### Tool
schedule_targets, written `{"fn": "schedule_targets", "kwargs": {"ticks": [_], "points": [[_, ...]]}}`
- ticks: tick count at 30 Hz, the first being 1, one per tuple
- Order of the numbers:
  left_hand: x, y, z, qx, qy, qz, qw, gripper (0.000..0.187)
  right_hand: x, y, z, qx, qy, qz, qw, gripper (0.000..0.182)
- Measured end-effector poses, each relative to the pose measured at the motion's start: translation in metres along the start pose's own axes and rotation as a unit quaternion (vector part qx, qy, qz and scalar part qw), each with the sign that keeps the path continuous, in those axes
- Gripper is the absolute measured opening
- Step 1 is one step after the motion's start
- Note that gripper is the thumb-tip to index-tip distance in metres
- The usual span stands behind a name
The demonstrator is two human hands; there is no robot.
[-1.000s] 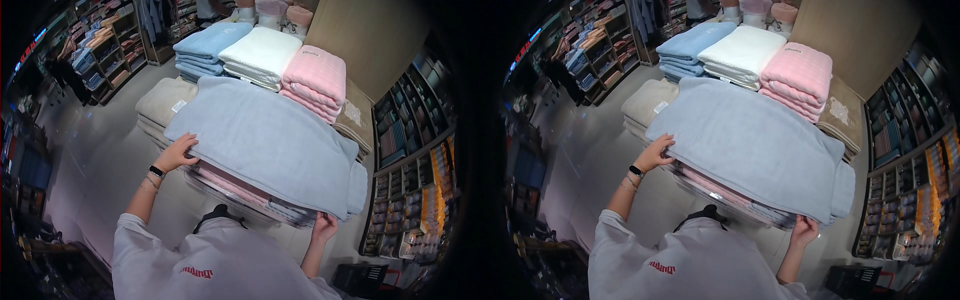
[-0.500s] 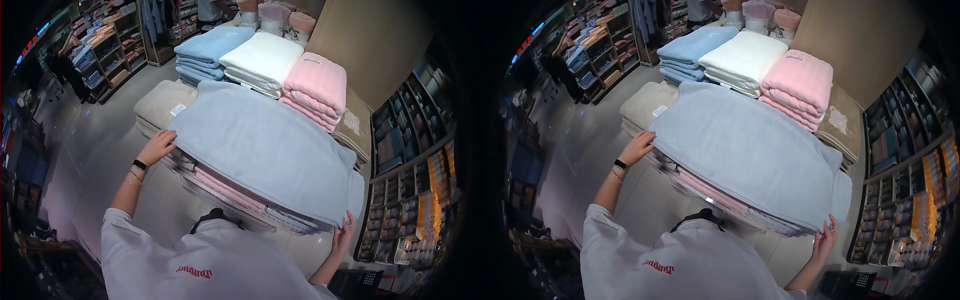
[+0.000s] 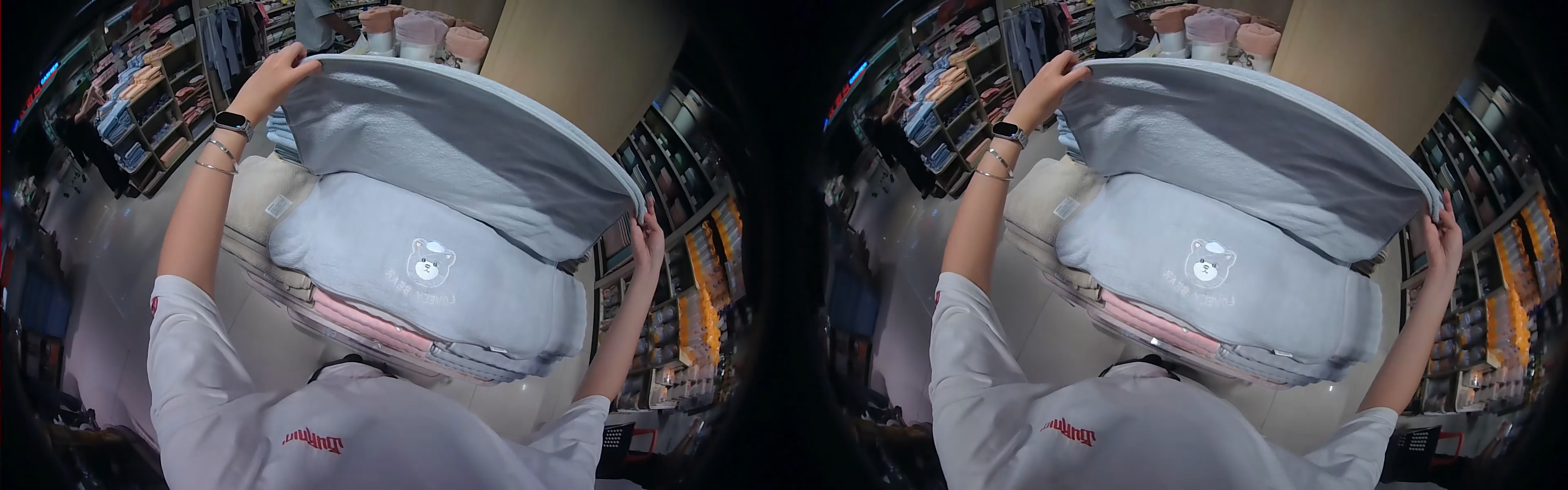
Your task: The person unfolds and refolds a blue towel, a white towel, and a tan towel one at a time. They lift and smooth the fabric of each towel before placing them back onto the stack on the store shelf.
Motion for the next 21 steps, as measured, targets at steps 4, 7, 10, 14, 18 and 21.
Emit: {"fn": "schedule_targets", "kwargs": {"ticks": [4,7,10,14,18,21], "points": [[-0.060,-0.027,-0.003,-0.156,-0.105,0.015,0.982,0.063,-0.074,-0.011,0.045,-0.099,0.035,0.046,0.993,0.047],[-0.148,-0.078,-0.016,-0.261,0.078,0.130,0.953,0.059,-0.147,-0.068,0.109,-0.145,-0.035,-0.007,0.989,0.055],[-0.229,-0.114,-0.031,-0.275,0.151,0.159,0.936,0.053,-0.211,-0.109,0.164,-0.159,-0.178,-0.106,0.965,0.052],[-0.276,-0.148,-0.029,-0.304,0.189,0.282,0.890,0.044,-0.244,-0.122,0.200,-0.223,-0.210,-0.097,0.947,0.050],[-0.282,-0.150,-0.022,-0.265,0.122,0.257,0.921,0.036,-0.249,-0.106,0.191,-0.233,-0.206,-0.067,0.948,0.048],[-0.263,-0.139,0.001,-0.234,0.037,0.280,0.930,0.032,-0.252,-0.090,0.169,-0.218,-0.191,-0.039,0.956,0.047]]}}
Point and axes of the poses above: each hand's wrist, its own x-axis towards the middle knuckle, its own z-axis out of the back of the hand, y = z × x, the point moved 2 cm from there along x, towards the middle knuckle, and after that the axes turned 9 degrees about x, right-handed, at the moved point
